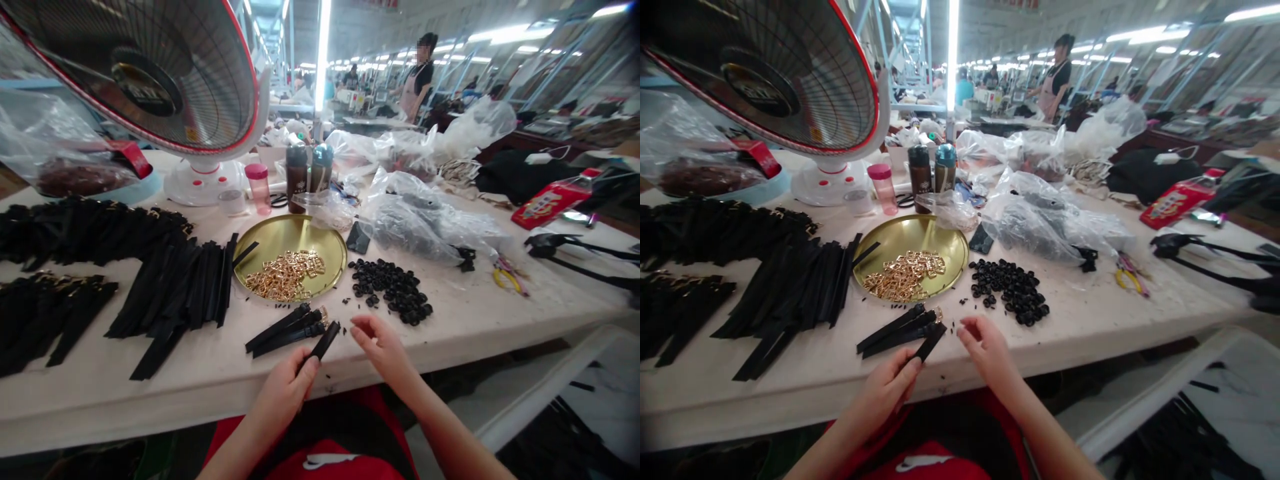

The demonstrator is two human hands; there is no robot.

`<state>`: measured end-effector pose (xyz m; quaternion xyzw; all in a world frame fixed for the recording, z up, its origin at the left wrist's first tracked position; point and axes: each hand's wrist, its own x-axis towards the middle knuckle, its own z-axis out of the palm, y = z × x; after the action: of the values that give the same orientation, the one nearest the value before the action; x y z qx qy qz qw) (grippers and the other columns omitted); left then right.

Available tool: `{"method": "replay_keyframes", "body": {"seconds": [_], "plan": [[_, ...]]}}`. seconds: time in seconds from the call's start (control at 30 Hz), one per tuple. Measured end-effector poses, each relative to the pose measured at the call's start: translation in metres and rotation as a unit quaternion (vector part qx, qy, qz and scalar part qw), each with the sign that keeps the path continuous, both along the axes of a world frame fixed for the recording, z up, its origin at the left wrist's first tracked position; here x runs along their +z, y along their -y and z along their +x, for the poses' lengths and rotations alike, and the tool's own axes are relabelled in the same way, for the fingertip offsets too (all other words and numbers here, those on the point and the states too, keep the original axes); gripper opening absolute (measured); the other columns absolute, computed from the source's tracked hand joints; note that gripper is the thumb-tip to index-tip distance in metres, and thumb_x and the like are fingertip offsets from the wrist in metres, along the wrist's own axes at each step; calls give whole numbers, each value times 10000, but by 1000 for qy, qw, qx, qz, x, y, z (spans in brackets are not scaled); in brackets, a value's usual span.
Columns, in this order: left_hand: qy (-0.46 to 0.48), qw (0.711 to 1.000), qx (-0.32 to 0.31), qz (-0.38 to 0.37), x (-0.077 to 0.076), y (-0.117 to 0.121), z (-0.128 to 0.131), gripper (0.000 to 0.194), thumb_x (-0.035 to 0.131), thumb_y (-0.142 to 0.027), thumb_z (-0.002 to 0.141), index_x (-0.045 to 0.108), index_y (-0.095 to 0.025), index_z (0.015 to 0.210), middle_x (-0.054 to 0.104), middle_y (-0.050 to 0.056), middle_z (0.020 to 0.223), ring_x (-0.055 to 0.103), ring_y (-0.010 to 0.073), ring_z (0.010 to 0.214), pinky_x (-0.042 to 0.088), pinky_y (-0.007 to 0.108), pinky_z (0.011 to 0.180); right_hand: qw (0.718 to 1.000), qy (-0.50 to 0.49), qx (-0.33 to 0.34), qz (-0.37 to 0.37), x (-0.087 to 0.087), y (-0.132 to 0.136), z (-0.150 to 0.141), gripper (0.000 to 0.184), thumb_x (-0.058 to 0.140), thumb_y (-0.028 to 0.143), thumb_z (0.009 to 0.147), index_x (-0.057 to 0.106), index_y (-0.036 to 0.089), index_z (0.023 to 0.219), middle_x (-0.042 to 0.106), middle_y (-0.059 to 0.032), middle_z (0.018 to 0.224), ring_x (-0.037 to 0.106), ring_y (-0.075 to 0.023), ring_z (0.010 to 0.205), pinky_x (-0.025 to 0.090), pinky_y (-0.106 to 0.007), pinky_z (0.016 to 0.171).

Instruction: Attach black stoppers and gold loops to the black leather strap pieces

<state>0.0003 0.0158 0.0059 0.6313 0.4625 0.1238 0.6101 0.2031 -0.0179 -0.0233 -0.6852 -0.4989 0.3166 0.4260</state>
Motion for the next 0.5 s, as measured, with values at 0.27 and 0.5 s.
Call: {"method": "replay_keyframes", "body": {"seconds": [0.27,0.5], "plan": [[11,1000,3,-13,-15,4,6,222,346,-320,824,490,-152,813,549,-15,679,491,90,500,379,235,547,889,452,-11,-66,-10,-38,57,135,481,243,853,582,170,802,570,-56,852,544,-186,747,345,-300,648],[16,999,38,-30,-11,4,-3,195,363,-314,817,466,-148,824,556,-14,707,431,58,460,345,206,482,886,463,25,-19,-7,-43,44,222,476,362,872,552,186,760,550,-35,807,535,-178,735,340,-292,656]]}}
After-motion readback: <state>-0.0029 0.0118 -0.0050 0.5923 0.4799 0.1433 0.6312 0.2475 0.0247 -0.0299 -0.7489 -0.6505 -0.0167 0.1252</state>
